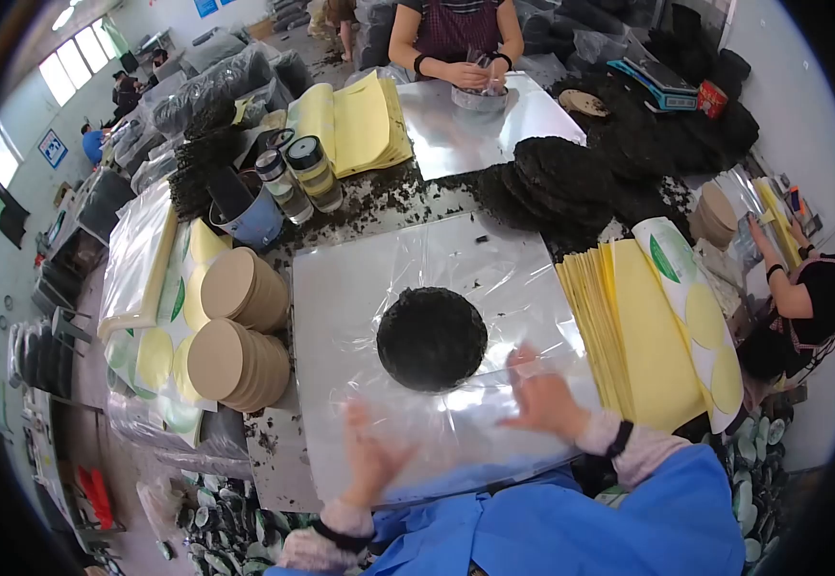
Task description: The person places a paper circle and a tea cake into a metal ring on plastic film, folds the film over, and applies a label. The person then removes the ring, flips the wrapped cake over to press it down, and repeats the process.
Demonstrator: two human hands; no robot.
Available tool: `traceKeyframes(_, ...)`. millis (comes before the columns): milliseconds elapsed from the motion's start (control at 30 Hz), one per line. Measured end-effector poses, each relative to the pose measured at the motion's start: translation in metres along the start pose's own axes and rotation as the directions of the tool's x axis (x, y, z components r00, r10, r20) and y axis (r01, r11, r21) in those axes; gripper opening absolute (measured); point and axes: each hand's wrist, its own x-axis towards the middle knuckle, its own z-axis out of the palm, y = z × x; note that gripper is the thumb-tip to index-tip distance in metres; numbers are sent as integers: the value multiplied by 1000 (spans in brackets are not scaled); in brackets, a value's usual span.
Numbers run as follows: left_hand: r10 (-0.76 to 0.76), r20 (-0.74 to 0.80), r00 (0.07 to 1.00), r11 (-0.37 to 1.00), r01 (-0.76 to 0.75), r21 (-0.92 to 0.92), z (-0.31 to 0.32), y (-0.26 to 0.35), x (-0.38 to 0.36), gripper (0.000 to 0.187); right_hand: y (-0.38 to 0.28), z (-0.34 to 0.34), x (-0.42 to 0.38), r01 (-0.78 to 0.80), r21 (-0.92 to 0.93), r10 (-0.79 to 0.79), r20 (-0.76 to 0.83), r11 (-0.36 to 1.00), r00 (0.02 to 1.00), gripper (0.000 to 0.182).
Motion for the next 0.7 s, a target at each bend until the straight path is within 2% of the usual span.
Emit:
traceKeyframes(33,-52,-333,942,998,63,23,-5,0,42,42,13,-4,19,-119,-112,117,-24,987,993,101)
traceKeyframes(67,-90,-625,776,990,136,26,-6,1,67,36,15,0,31,-128,-103,128,-12,986,992,101)
traceKeyframes(100,-99,-616,781,989,144,24,0,-5,79,36,14,7,46,-184,129,187,-12,974,982,108)
traceKeyframes(133,-78,-365,928,992,108,61,10,-20,93,34,18,17,57,-222,350,241,-11,910,970,117)
traceKeyframes(167,-45,-89,995,995,53,90,15,-27,108,33,22,39,69,92,623,101,-268,777,958,121)
traceKeyframes(200,-29,-94,995,995,38,95,19,-27,118,33,29,50,68,-27,819,296,-176,573,939,119)
traceKeyframes(233,-302,91,949,945,285,161,22,-24,127,32,21,39,80,-119,944,450,-34,307,893,118)
traceKeyframes(267,-557,251,792,826,496,269,25,-21,132,32,16,36,96,-114,943,452,-42,312,891,118)
traceKeyframes(333,-555,298,777,829,490,268,23,-21,133,30,0,29,128,27,841,512,-354,541,782,108)
traceKeyframes(367,-555,336,761,831,488,269,21,-22,132,29,-26,5,138,-83,628,424,-417,774,804,84)
traceKeyframes(400,-560,337,757,827,491,272,18,-22,122,29,-28,11,139,10,468,230,-454,884,861,68)
traceKeyframes(433,-403,107,909,906,379,190,14,-23,106,33,-31,19,136,121,294,28,-457,948,889,54)
traceKeyframes(467,-205,-152,967,963,226,144,8,-29,100,44,-32,24,132,129,291,24,-469,948,883,54)
traceKeyframes(500,-191,-164,968,965,216,151,-1,-42,100,44,-32,29,128,58,292,47,-339,955,940,44)
traceKeyframes(533,-338,-354,872,938,344,-50,-9,-58,98,60,-30,32,127,-21,285,80,-197,958,977,36)
traceKeyframes(567,-506,-483,715,862,425,-276,-12,-60,97,77,-34,23,136,-23,286,81,-191,958,978,36)
traceKeyframes(600,-523,-476,707,852,439,-284,-8,-61,100,77,-41,15,146,-80,127,84,-28,989,996,33)
traceKeyframes(633,-537,-346,770,801,337,-494,-9,-61,118,86,-46,9,151,-103,-43,107,132,994,985,30)
traceKeyframes(667,-497,-232,836,697,225,-681,-10,-61,133,94,-43,10,154,-52,-86,64,151,995,986,30)
traceKeyframes(700,-283,-204,937,892,178,-416,-15,-30,141,86,-31,10,154,-48,-92,61,147,995,987,30)
